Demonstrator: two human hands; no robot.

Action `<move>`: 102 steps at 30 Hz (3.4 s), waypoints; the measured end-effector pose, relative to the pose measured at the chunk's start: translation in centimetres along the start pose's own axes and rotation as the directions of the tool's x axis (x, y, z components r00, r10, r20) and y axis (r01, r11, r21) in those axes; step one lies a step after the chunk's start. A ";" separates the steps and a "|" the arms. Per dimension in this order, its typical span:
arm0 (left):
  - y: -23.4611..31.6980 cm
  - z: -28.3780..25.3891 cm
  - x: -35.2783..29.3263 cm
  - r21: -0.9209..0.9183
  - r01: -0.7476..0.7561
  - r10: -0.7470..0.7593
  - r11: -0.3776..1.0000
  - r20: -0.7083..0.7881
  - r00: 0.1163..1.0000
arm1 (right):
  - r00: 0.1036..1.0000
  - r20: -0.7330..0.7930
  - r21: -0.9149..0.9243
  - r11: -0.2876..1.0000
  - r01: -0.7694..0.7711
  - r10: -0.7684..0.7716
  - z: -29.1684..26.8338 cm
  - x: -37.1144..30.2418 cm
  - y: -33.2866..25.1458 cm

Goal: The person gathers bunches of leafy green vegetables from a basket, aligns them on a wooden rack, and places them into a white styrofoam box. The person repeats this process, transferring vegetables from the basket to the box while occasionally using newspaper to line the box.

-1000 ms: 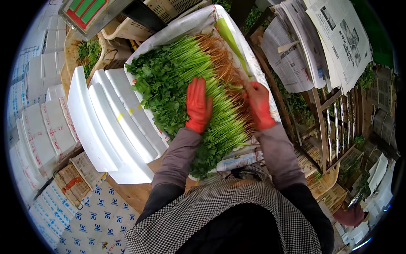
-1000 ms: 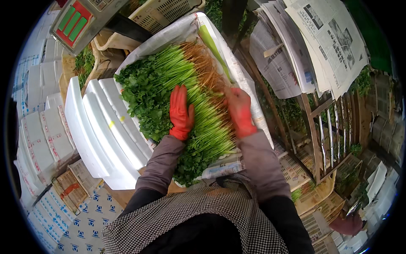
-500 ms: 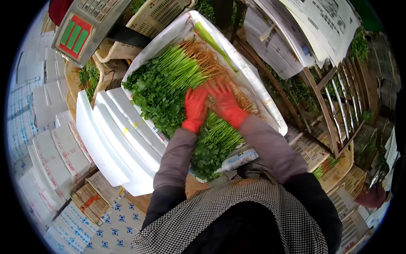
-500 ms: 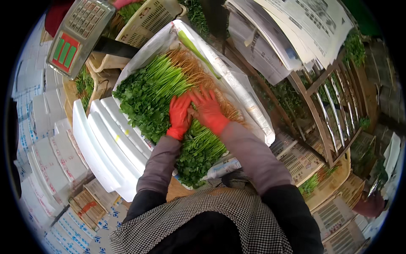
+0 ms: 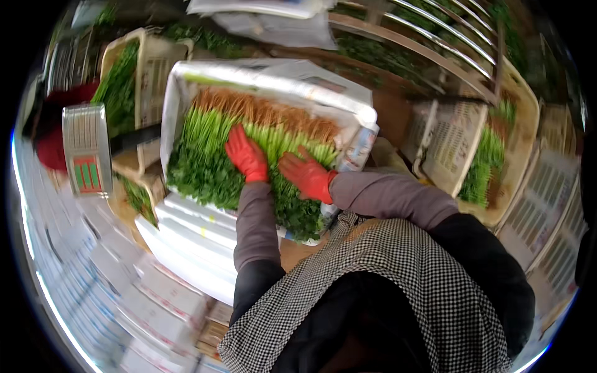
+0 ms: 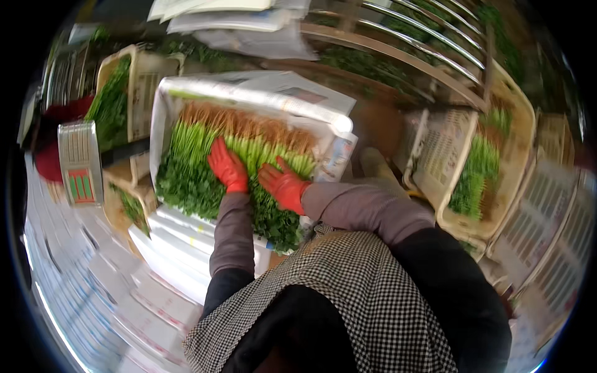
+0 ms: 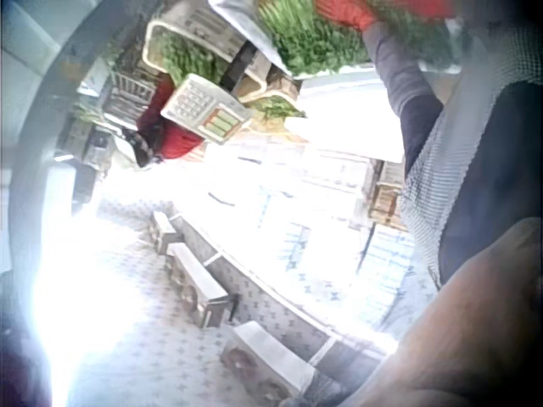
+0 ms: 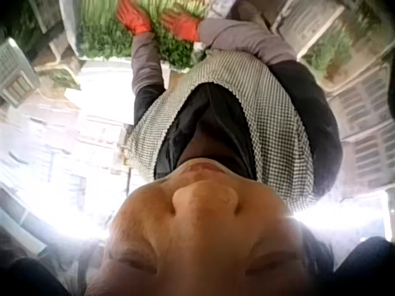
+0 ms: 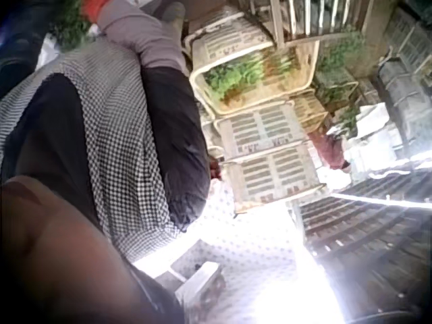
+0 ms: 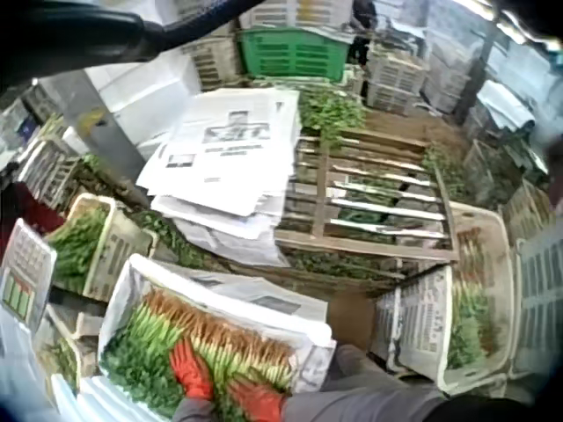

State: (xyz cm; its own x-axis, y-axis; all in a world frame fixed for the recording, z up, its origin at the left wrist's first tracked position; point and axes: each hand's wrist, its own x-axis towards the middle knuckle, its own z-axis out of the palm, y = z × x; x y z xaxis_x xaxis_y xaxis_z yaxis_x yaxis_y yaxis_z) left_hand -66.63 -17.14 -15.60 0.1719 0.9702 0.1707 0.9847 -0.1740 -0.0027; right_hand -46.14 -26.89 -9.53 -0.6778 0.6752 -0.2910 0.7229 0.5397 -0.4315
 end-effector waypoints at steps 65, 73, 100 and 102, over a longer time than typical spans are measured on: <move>102.5 13.5 -22.6 -0.456 -0.547 0.705 -0.702 -0.333 -0.626 | -0.811 0.585 0.705 -0.496 0.508 0.002 33.0 -69.8 29.7; 102.2 13.1 -22.7 -0.455 -0.586 0.735 -0.671 -0.301 -0.608 | -0.902 0.405 0.911 0.154 0.383 -0.149 22.4 -55.7 18.9; 101.0 11.0 -34.9 -0.937 -0.142 0.609 0.318 0.316 -0.728 | -0.670 0.637 0.771 -0.286 0.570 0.382 32.9 -72.1 26.4; 101.3 13.1 -35.2 -0.976 -0.005 0.607 0.217 0.139 -0.783 | -0.808 0.452 0.892 -0.207 0.403 0.377 33.8 -71.4 25.9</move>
State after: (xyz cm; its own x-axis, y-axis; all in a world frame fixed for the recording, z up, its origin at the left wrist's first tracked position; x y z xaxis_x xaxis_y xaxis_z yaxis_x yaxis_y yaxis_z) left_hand 27.37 -66.73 -34.75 0.4669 -0.8414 -0.2721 0.1867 -0.2070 0.9604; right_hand 16.47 -78.11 -28.77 0.7595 -0.5697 -0.3139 -0.5422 -0.2881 -0.7893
